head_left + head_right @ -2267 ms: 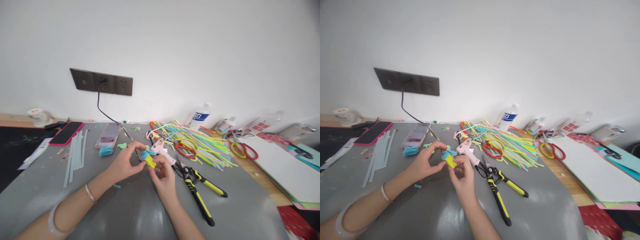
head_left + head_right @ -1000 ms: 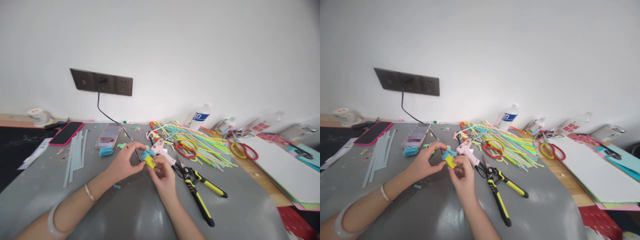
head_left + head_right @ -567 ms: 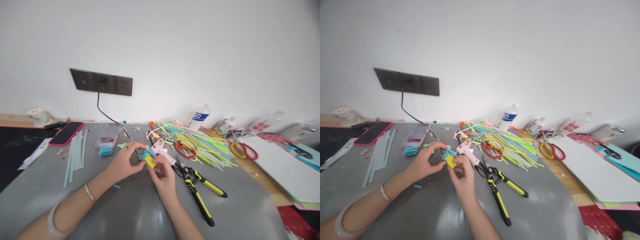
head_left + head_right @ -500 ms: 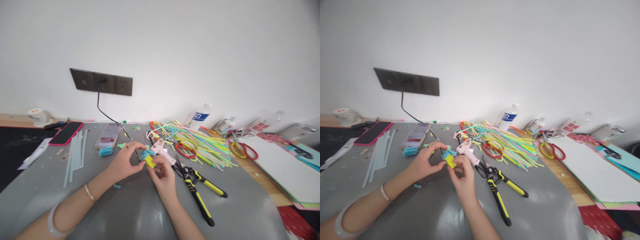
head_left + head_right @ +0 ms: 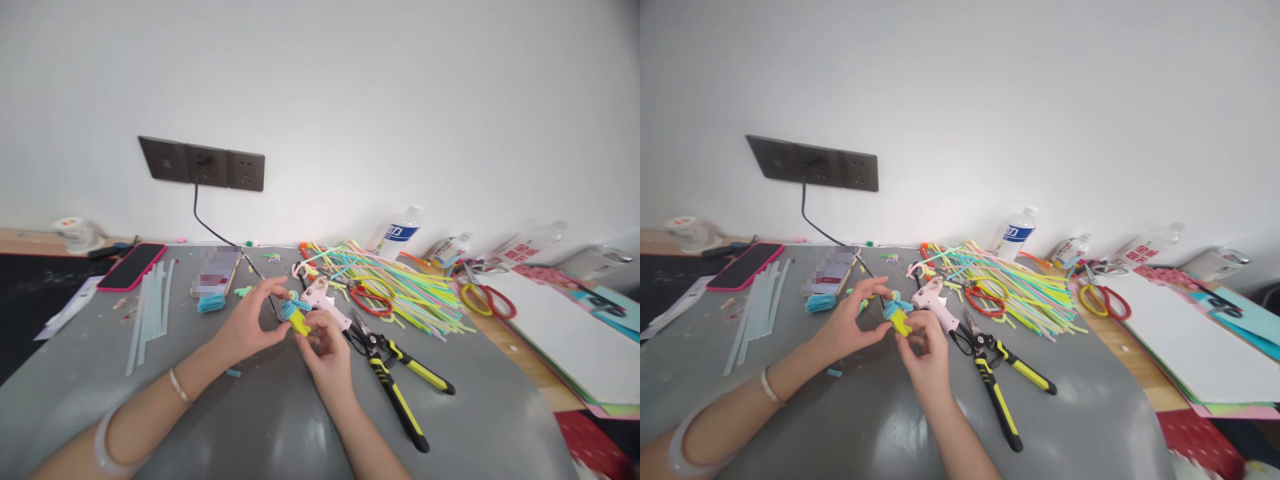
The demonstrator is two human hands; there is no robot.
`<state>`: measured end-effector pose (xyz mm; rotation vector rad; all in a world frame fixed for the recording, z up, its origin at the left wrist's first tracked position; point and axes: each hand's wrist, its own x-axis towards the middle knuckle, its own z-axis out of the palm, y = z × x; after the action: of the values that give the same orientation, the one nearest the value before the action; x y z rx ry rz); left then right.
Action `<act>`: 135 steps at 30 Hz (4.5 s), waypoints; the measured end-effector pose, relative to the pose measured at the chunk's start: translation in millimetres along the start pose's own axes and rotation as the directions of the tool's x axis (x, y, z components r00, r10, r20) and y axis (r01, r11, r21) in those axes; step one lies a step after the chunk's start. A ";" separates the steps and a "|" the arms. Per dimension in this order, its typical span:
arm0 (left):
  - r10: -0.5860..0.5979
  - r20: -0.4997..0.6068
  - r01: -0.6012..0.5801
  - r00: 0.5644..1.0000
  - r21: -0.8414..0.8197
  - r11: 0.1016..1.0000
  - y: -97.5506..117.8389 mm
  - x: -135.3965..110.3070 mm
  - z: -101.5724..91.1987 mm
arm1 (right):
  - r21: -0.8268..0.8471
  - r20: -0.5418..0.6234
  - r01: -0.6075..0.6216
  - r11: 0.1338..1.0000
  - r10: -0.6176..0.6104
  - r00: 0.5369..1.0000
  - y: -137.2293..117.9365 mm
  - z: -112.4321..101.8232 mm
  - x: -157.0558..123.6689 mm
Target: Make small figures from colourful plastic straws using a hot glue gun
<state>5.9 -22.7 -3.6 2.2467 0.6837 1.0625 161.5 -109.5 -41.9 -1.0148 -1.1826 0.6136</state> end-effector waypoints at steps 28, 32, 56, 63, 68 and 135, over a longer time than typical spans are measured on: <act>-0.015 0.014 0.015 1.000 0.018 1.000 -0.4 0.0 -0.2 | -0.011 0.001 0.003 1.000 -0.003 1.000 1.4 -0.1 -0.7; -0.006 0.012 0.006 1.000 0.011 1.000 0.6 0.2 -0.4 | 0.001 0.011 0.005 1.000 -0.005 1.000 0.4 -0.5 -0.8; -0.015 0.040 0.016 0.999 -0.012 1.000 -3.3 0.2 -0.5 | 0.123 -0.006 -0.083 0.989 0.084 0.996 3.8 -1.1 -2.0; 0.114 0.053 -0.105 0.992 -0.155 0.982 -6.1 -0.2 -8.4 | 0.272 -0.052 -0.209 0.939 0.231 0.972 4.2 -3.5 2.4; -0.018 -0.021 0.016 1.000 -0.087 0.996 -8.2 3.8 -9.1 | 0.365 -0.042 -0.354 0.861 0.395 0.918 1.0 -8.1 6.2; -0.637 -0.268 0.318 0.722 -0.690 0.650 -32.4 25.9 -24.7 | 0.600 0.277 -0.542 0.588 0.483 0.831 -13.0 -8.5 10.7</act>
<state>-6.2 23.7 1.3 1.1179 0.9379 1.3283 171.4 -109.0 -25.9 -0.6929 -0.6126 1.4473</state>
